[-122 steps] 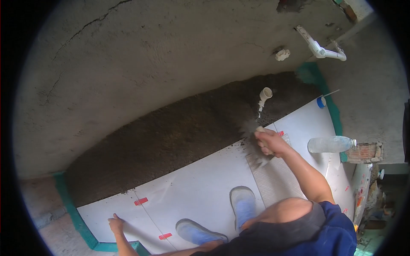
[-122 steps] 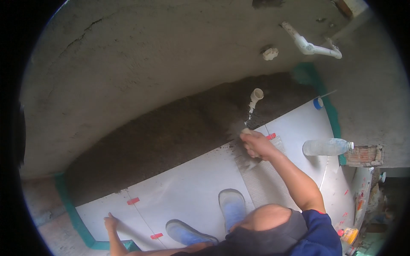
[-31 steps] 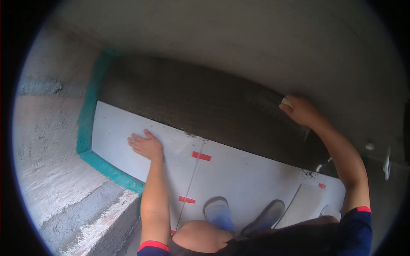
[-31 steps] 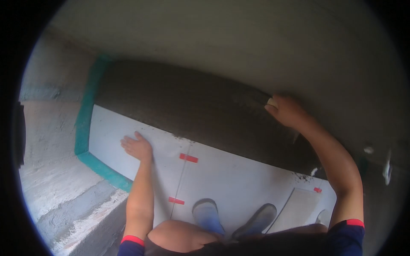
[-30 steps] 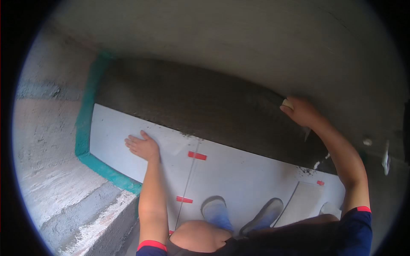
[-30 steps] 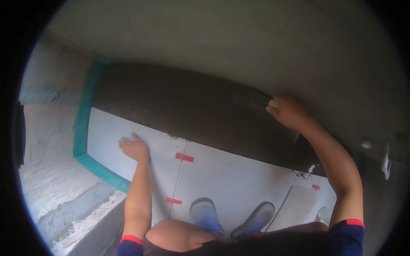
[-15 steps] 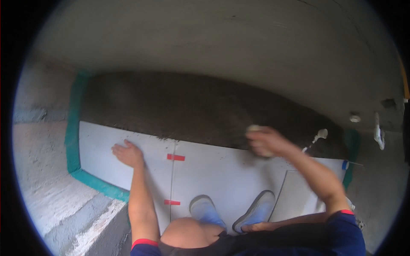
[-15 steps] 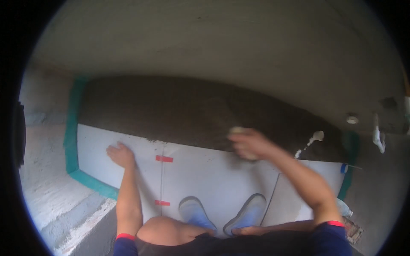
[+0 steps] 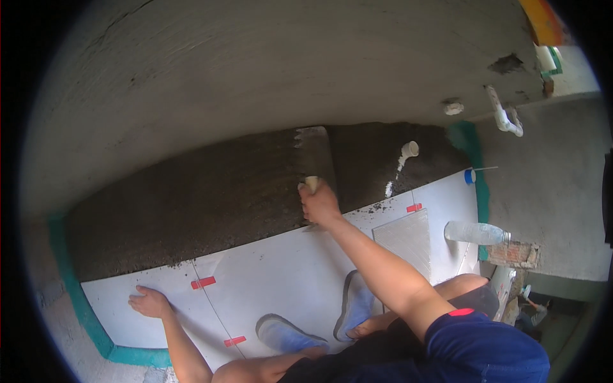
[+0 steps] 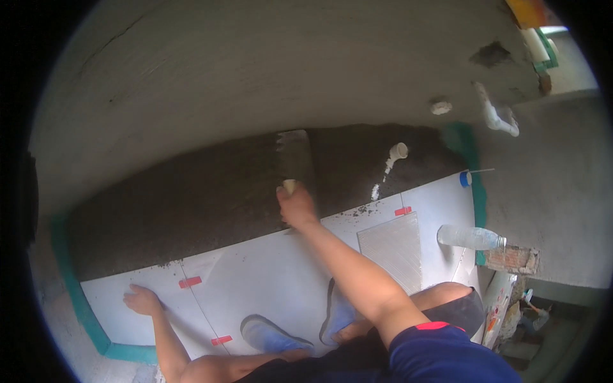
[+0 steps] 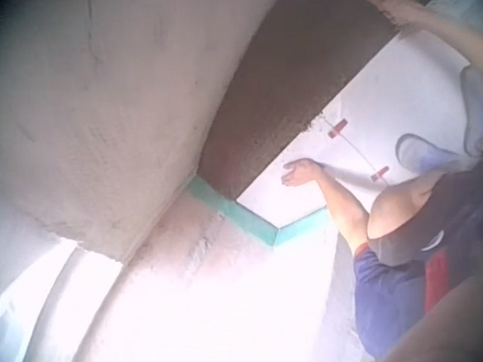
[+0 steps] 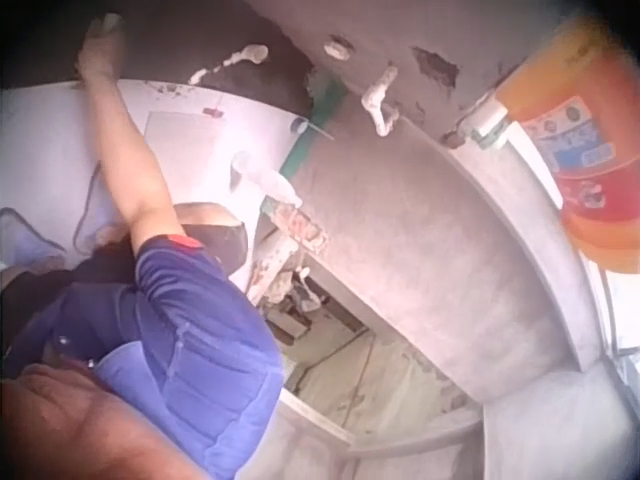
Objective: The person spreads mortar using a notched trowel on a floor and then uses a power saw to cut a ceramic tile.
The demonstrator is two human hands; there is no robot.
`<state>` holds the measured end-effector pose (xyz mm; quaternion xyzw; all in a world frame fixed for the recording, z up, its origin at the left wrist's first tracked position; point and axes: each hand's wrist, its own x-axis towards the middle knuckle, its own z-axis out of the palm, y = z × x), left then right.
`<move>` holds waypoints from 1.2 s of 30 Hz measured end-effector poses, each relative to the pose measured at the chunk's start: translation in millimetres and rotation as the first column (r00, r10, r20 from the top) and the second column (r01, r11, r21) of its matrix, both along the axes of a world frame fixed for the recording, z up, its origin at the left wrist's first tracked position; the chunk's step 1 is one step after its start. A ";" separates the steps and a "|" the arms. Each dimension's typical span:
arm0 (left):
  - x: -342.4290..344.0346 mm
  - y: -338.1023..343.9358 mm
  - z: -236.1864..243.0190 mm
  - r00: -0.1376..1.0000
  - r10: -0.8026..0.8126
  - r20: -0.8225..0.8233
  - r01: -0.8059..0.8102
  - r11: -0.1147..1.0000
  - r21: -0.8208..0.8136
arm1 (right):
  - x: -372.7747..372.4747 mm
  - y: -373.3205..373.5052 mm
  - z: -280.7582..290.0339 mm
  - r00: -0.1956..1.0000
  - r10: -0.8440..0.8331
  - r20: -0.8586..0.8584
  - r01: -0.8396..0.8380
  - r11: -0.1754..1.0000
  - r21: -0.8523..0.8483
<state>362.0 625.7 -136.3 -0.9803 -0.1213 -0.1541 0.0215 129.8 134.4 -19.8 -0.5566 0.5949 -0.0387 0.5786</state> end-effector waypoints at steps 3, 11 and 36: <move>-0.9 -5.0 3.9 1.000 0.013 -0.022 -0.014 0.999 -0.033 | -29.3 -26.3 0.2 0.998 -0.055 -0.010 0.055 0.998 -0.019; 2.2 2.3 0.7 1.000 0.002 -0.003 -0.002 1.000 -0.012 | -80.4 -86.5 8.8 0.983 -0.178 0.049 0.178 0.984 -0.001; 4.5 9.3 -7.6 0.999 -0.003 -0.038 0.004 1.000 0.024 | -188.3 -212.0 17.3 0.999 -0.033 -0.037 0.035 0.997 0.074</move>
